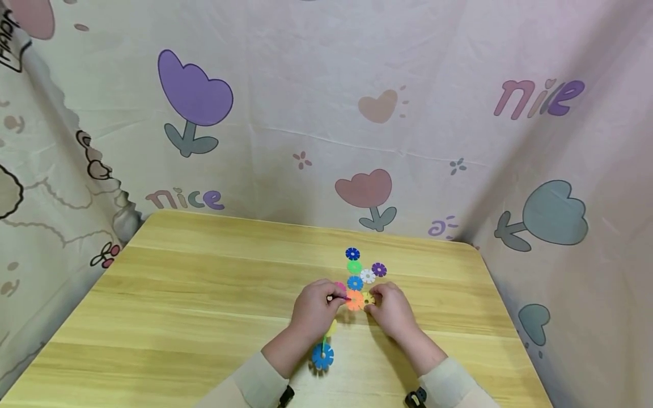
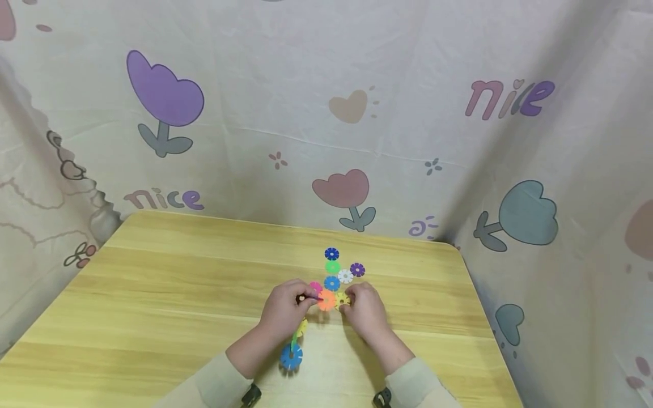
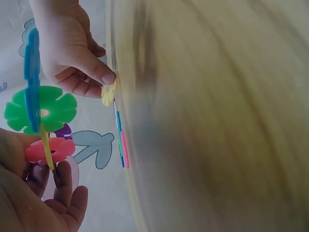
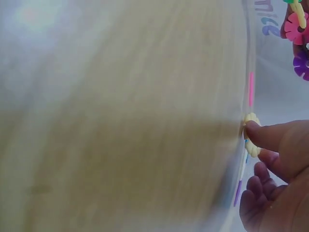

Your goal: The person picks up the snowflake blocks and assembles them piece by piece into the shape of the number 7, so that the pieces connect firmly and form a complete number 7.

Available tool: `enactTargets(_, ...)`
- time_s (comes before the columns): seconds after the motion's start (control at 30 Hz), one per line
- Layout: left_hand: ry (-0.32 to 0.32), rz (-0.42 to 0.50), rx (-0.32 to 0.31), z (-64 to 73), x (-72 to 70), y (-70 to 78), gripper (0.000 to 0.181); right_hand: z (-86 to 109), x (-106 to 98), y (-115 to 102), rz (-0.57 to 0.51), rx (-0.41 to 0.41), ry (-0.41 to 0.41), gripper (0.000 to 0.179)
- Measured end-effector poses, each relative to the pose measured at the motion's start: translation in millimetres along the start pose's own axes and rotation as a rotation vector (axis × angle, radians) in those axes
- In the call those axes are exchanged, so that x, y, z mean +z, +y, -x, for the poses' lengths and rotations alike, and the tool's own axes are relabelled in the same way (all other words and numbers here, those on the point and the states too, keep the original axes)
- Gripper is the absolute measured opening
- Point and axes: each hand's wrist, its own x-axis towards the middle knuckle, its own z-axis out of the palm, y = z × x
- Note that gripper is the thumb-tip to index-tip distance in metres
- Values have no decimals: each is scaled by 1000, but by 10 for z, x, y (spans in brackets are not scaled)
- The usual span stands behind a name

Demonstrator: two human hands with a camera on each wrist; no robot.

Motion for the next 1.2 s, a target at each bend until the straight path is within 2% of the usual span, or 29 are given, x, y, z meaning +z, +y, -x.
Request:
enactTargets(0.37, 9, 0, 15, -2, -1, -17, 6, 65, -46, 43, -93, 1, 30, 15)
enactTargets(0.8, 10, -23, -4, -10, -3, -40, 7, 215, -118, 27, -334, -11, 76, 10)
enactTargets(1.2, 1, -26, -17, -8, -18, -55, 9, 246, -151, 1, -350, -14, 102, 9)
